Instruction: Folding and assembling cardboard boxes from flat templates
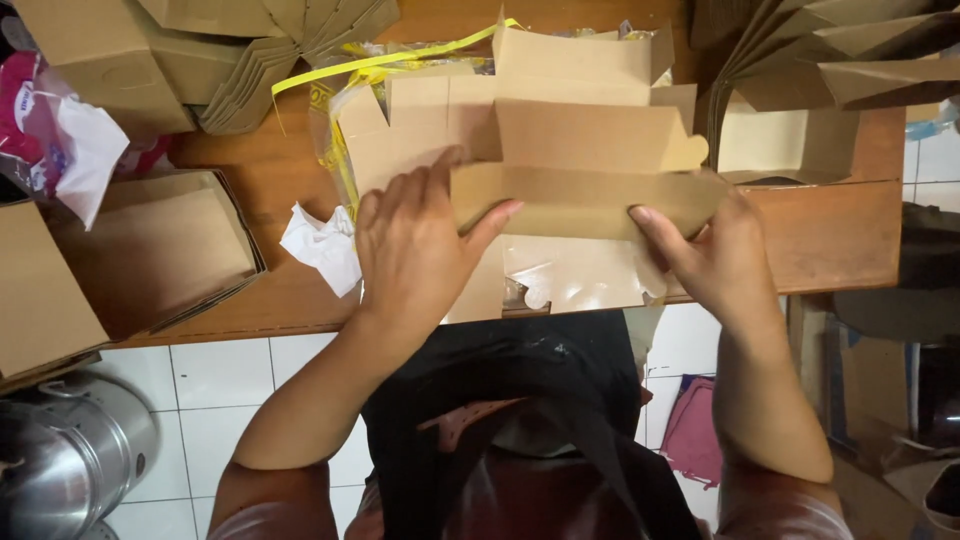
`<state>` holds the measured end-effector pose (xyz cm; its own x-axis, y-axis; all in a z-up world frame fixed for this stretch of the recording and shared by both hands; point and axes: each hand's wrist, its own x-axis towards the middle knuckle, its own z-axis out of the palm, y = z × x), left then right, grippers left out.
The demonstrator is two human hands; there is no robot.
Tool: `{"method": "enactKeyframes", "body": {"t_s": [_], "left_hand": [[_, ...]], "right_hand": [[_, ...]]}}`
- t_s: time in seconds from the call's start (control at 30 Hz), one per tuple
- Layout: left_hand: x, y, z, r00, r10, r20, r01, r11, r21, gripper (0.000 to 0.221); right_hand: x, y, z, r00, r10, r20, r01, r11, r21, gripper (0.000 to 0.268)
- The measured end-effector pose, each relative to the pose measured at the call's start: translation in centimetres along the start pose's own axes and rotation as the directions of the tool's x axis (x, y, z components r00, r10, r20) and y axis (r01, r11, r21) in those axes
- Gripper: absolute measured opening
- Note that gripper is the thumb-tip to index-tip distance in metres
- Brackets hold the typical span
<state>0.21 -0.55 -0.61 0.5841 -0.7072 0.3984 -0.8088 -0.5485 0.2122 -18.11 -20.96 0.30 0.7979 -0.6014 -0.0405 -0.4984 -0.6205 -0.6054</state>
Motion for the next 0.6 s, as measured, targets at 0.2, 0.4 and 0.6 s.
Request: {"method": "enactKeyframes", "body": {"t_s": [0.2, 0.4, 0.6], "left_hand": [[0.4, 0.6, -0.1, 0.992, -0.005, 0.129, -0.022, 0.977, 0.213, 0.09], [-2.5, 5.3, 1.1, 0.897, 0.42, 0.136, -0.382, 0.894, -0.235, 0.044], [-3.1, 5.5, 1.2, 0.898, 0.355, 0.259, -0.288, 0.921, -0.264, 0.055]], "right_hand": [[-0.7, -1.5, 1.7, 0.949, -0.248, -0.194, 0.109, 0.837, -0.537, 0.098], [-1.4, -5.5, 4.0, 0.863, -0.492, -0.116, 0.407, 0.813, -0.416, 0.03], [-3.8, -5.7, 4.6, 0.886, -0.459, -0.063, 0.383, 0.801, -0.46, 0.027]]}}
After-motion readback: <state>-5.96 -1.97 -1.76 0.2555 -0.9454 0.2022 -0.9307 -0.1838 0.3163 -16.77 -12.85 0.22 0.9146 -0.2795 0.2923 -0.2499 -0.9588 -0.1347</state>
